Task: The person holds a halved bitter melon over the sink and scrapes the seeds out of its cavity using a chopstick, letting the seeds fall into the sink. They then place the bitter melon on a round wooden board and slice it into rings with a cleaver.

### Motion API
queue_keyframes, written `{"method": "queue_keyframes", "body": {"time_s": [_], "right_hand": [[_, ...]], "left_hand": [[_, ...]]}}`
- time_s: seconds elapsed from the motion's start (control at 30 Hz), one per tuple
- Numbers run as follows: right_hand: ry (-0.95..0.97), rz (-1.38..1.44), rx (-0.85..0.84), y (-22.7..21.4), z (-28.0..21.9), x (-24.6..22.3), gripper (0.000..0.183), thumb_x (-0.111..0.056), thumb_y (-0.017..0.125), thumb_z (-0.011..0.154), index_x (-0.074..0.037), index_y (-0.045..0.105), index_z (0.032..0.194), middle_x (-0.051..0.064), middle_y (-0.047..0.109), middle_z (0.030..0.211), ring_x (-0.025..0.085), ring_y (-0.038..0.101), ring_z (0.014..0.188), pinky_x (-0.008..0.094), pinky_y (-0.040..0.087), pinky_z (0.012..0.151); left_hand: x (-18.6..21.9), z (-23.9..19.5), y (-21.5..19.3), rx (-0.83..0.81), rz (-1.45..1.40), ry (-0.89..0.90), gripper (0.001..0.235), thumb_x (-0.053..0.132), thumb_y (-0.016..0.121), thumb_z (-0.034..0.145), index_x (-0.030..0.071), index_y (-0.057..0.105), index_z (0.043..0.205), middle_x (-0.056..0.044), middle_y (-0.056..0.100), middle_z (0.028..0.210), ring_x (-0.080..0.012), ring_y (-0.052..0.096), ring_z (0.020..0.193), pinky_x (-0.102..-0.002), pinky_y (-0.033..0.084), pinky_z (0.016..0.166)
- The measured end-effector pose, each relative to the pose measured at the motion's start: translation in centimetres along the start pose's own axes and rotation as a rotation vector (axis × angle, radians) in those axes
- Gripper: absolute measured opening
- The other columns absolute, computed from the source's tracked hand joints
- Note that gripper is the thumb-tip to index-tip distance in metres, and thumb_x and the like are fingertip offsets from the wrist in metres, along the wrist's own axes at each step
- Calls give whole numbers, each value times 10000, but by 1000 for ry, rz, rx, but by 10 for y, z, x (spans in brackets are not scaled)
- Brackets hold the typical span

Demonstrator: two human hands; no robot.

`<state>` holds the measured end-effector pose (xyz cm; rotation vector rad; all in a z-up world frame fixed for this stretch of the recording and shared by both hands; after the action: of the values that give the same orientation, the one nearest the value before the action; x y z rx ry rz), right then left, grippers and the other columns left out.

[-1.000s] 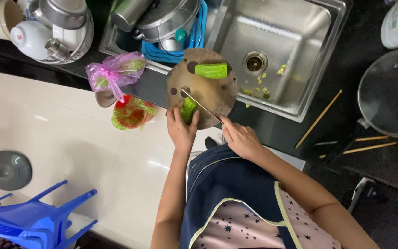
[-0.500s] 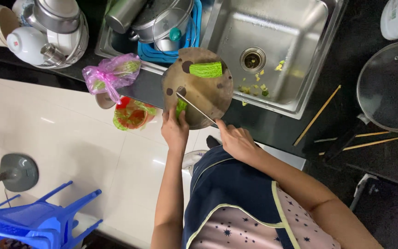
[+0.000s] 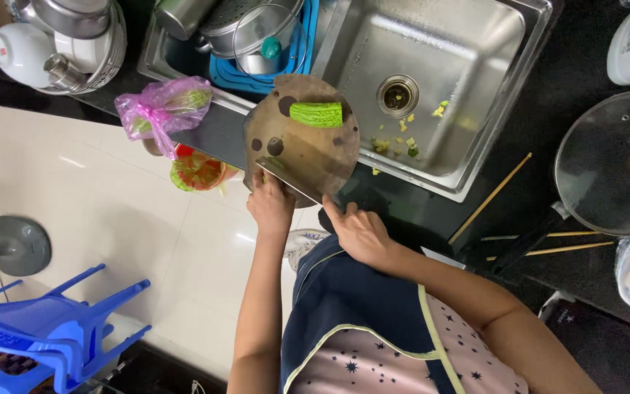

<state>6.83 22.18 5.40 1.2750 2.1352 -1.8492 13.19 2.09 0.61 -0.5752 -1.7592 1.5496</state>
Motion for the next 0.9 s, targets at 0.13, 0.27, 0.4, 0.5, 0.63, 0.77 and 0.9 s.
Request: {"method": "queue_keyframes", "body": {"time_s": [0.13,0.27,0.4,0.5,0.63,0.77,0.9], "right_hand": [[-16,-14,-8,-6,-3,3,666,-42,549,851,-16,380,1494,328,655,824,421,703,599,502,572,501],[-46,-24,1,-11,-3,5,644,-47,546,855,-24,394,1481,313,653,794,408,704,588,489,569,481],[-68,-44,22,-9,-1,8,570,-54,545,873,-17,434,1431,286,656,754,393,707,588,473,575,496],[-67,-41,14,-6,4,10,465,-56,553,876,-23,474,1333,255,665,738,392,710,604,479,577,507],[-56,27,-16,-4,16,10,385,-50,560,857,-23,478,1233,236,680,724,405,714,642,498,573,532],[-55,126,-14,0,37,2,329,-39,548,870,-19,454,1184,242,692,715,423,720,690,519,572,575],[-63,147,9,3,52,-6,302,-54,540,902,-12,444,1185,242,695,709,432,723,706,530,574,597]], "left_hand": [[4,0,-5,-7,1,0,565,127,693,809,52,568,1355,-219,639,1323,-433,719,771,-517,598,656],[9,1,-11,-1,-17,-3,582,106,689,780,7,569,1341,-234,649,1320,-438,716,735,-514,598,637],[10,1,-5,-10,39,-16,636,82,689,748,-45,551,1356,-261,634,1330,-422,724,721,-487,605,611],[12,3,-4,-9,44,-16,660,72,684,728,-60,543,1359,-266,633,1322,-414,728,735,-476,607,608],[15,2,-5,-12,50,-18,646,71,683,741,-50,546,1360,-249,645,1298,-404,731,753,-474,603,602],[16,1,-3,3,101,-12,670,102,699,745,-55,537,1375,-234,654,1238,-374,732,769,-460,602,600],[19,2,-7,9,77,-16,660,172,723,785,-57,537,1375,-214,662,1173,-367,730,785,-465,597,601]]}}
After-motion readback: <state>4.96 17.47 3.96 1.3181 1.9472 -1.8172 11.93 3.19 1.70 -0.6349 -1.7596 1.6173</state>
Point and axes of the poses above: each hand's wrist, its own z-axis towards the middle knuckle, its own y-axis out of the palm, x = y × z, the point moved 1 cm from there along z, towards the middle knuckle
